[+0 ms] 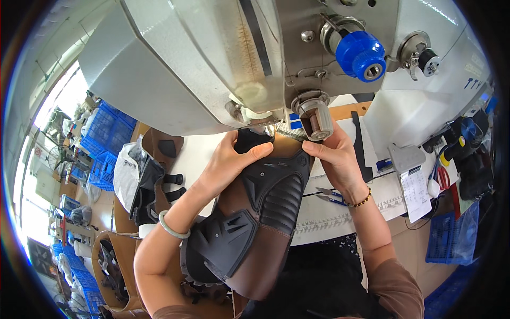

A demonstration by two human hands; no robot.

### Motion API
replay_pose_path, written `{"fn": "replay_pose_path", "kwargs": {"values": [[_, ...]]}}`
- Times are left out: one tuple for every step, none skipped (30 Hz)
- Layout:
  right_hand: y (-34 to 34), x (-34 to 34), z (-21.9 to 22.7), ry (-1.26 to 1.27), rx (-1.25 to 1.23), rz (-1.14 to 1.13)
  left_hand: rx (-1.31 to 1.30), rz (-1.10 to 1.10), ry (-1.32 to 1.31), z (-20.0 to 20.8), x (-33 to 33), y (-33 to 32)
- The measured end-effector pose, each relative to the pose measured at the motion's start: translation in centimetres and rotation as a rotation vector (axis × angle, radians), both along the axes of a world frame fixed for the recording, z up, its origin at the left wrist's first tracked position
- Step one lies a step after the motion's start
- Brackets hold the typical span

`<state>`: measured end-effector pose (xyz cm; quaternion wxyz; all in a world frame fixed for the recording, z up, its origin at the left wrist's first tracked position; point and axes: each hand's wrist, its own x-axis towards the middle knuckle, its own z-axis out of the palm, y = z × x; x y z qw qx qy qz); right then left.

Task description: The person receives shoe upper pieces from a coworker, aligns the components, and stitches them together using a sewing machine. They snip thread using snips and sew the remaining shoe sections together.

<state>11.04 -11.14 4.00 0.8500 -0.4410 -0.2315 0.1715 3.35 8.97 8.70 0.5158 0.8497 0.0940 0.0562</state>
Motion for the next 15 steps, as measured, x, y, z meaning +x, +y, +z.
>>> {"fn": "replay_pose_path", "kwargs": {"values": [[0.1,-0.1,0.1,0.001,-0.002,-0.001,0.06,0.04,0.047,0.0,0.0,0.1],[0.1,-0.3,0.1,0.008,-0.009,-0.004,0.119,0.08,0.095,0.0,-0.1,0.3],[0.1,-0.3,0.2,0.016,-0.015,-0.012,0.118,0.076,0.097,0.0,-0.3,0.5],[0.1,-0.2,0.1,0.018,-0.016,-0.016,0.036,0.073,0.165,0.2,-0.8,0.7],[0.1,0.0,0.0,0.023,-0.012,-0.006,-0.047,0.07,0.233,0.4,-1.0,0.7],[0.1,-0.1,-0.1,0.031,-0.006,0.005,-0.045,0.068,0.238,0.5,-1.1,0.6],[0.1,-0.2,-0.1,0.036,-0.004,0.003,-0.081,0.055,0.23,0.8,-1.2,0.5],[0.1,-0.3,-0.1,0.038,-0.001,0.008,-0.117,0.042,0.222,1.0,-1.2,0.3],[0.1,-0.4,0.0,0.038,0.004,0.014,-0.112,0.041,0.225,1.4,-1.3,0.0],[-0.1,-0.5,0.0,0.039,0.01,0.012,-0.169,0.014,0.192,1.8,-1.3,-0.4],[-0.3,-0.6,0.0,0.042,0.001,0.003,-0.225,-0.013,0.159,2.2,-1.3,-0.7],[-0.1,-0.7,0.0,0.052,-0.015,-0.001,-0.228,-0.01,0.166,2.4,-1.3,-0.5],[0.2,-0.7,0.0,0.058,-0.018,0.001,-0.212,-0.018,0.17,2.6,-1.1,-0.4],[0.6,-0.8,0.0,0.079,0.003,-0.009,-0.198,-0.027,0.175,2.7,-0.9,-0.1],[0.6,-1.1,0.1,0.092,0.03,-0.02,-0.195,-0.026,0.174,2.8,-0.8,0.0]]}}
